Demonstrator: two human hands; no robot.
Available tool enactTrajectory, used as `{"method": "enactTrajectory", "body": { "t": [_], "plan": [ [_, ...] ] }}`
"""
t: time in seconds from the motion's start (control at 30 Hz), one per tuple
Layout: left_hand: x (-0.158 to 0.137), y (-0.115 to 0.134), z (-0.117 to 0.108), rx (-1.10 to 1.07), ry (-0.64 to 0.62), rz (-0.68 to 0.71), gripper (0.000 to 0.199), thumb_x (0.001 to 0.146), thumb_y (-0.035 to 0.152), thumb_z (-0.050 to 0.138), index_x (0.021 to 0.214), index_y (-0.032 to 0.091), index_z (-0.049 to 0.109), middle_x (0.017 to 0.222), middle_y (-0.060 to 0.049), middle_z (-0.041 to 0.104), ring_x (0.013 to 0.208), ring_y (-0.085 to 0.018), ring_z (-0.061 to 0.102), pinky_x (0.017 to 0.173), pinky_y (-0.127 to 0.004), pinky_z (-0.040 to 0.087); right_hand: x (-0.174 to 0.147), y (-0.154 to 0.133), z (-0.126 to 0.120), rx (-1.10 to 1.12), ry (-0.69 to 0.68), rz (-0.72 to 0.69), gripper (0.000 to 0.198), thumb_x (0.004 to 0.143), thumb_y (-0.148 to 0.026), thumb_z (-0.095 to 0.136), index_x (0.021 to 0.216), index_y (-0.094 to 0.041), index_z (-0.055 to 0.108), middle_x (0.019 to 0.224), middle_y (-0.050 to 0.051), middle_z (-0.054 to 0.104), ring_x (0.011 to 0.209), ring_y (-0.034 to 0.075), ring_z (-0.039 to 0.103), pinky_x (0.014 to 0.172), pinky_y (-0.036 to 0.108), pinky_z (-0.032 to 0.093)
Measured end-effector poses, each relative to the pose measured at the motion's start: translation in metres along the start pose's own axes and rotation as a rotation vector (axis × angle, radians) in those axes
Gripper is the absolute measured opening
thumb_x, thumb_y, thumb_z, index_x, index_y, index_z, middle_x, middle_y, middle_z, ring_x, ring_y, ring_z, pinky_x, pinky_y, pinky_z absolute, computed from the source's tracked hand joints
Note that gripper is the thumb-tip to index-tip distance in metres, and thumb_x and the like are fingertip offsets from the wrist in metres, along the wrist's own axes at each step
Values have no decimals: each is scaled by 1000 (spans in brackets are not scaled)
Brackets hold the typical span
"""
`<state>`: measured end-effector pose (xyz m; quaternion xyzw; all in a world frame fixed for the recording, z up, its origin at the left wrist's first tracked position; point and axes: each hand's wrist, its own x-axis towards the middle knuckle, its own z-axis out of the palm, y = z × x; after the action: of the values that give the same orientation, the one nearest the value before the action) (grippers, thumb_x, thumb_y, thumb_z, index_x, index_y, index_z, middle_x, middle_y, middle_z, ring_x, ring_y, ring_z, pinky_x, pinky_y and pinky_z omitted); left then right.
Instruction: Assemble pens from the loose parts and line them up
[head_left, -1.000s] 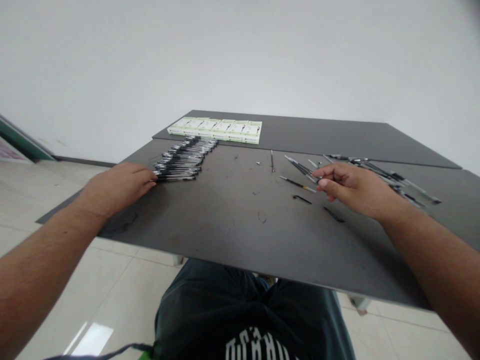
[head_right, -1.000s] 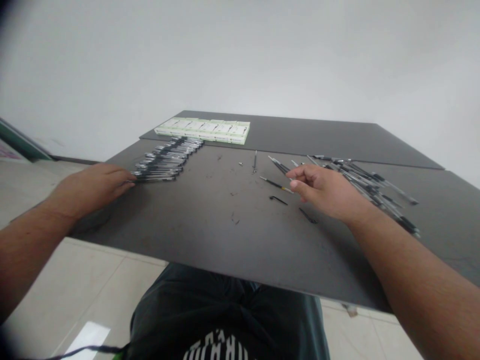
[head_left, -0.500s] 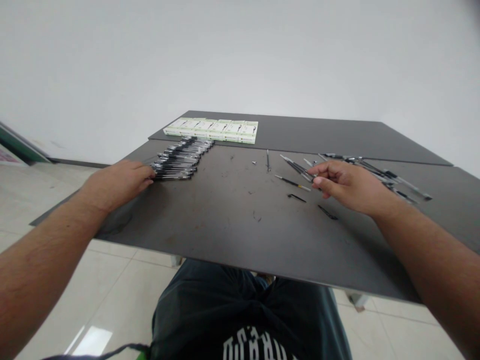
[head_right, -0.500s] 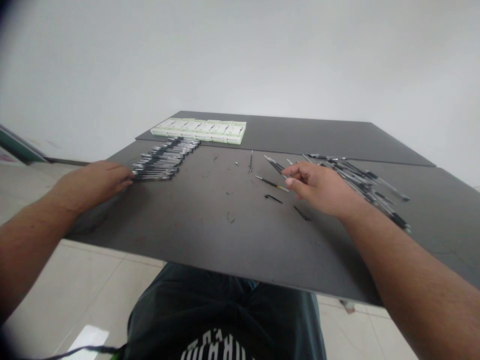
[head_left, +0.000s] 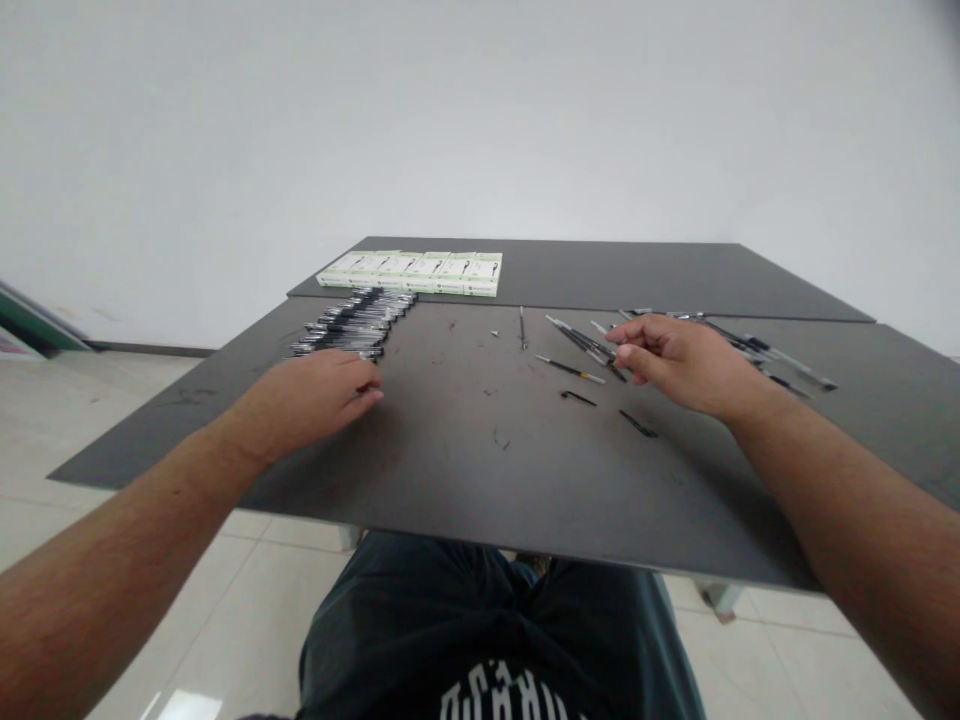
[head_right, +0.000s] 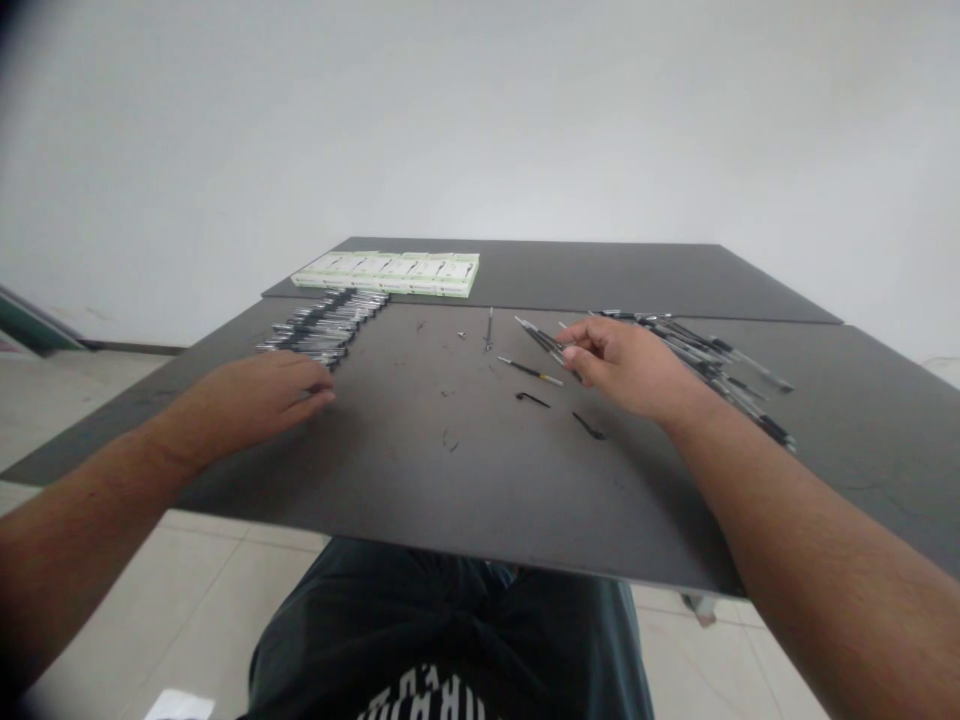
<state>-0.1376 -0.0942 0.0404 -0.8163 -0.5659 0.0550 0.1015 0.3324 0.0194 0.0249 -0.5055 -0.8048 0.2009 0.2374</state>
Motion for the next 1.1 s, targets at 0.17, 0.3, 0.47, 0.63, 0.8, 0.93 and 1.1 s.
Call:
{"method": "enactTrajectory", "body": {
  "t": [0.17,0.3,0.47,0.63,0.8,0.93,1.1],
  "plan": [
    [45,69,-8,-125,46,215,24,106,38,55,102,22,73,105,-8,78,99,-26,72,89,-38,51,4,8,-7,-99,74,62,39,94,-42,64,125,-23,78,92,5,84,75,23,75,73,35,53],
    [84,112,-22,-176,93,355,16,102,33,62,98,22,73,101,-7,79,95,-25,72,81,-36,50,8,16,-10,-158,92,101,38,93,-42,63,122,-23,79,88,5,83,75,23,73,70,34,50],
    [127,137,-28,-255,194,460,15,100,30,61,95,21,72,96,-8,78,91,-25,71,76,-36,48,11,23,-14,-170,101,92,36,93,-41,64,120,-24,80,89,3,82,71,21,70,71,33,50],
    [144,127,-4,-369,335,380,23,102,32,55,94,19,72,93,-9,78,90,-25,71,81,-38,49,10,21,-17,-162,109,104,34,93,-38,65,120,-22,79,86,3,81,73,20,70,70,32,49],
    [138,112,10,-470,293,327,26,99,39,55,92,22,72,84,-4,76,79,-22,70,75,-35,47,10,20,-24,-219,136,132,34,94,-37,66,122,-22,80,91,4,82,78,20,71,73,32,49],
    [134,115,8,-489,294,335,28,99,41,53,91,23,72,83,-3,75,79,-22,69,74,-35,46,11,26,-37,-254,174,172,34,93,-35,67,121,-23,81,93,6,83,80,23,72,77,35,52],
    [135,120,8,-533,233,349,29,98,42,52,91,23,73,85,-3,77,80,-22,71,74,-34,46,13,42,-55,-355,163,237,33,89,-33,70,117,-22,84,96,7,84,86,25,74,79,36,54]
  ]
}}
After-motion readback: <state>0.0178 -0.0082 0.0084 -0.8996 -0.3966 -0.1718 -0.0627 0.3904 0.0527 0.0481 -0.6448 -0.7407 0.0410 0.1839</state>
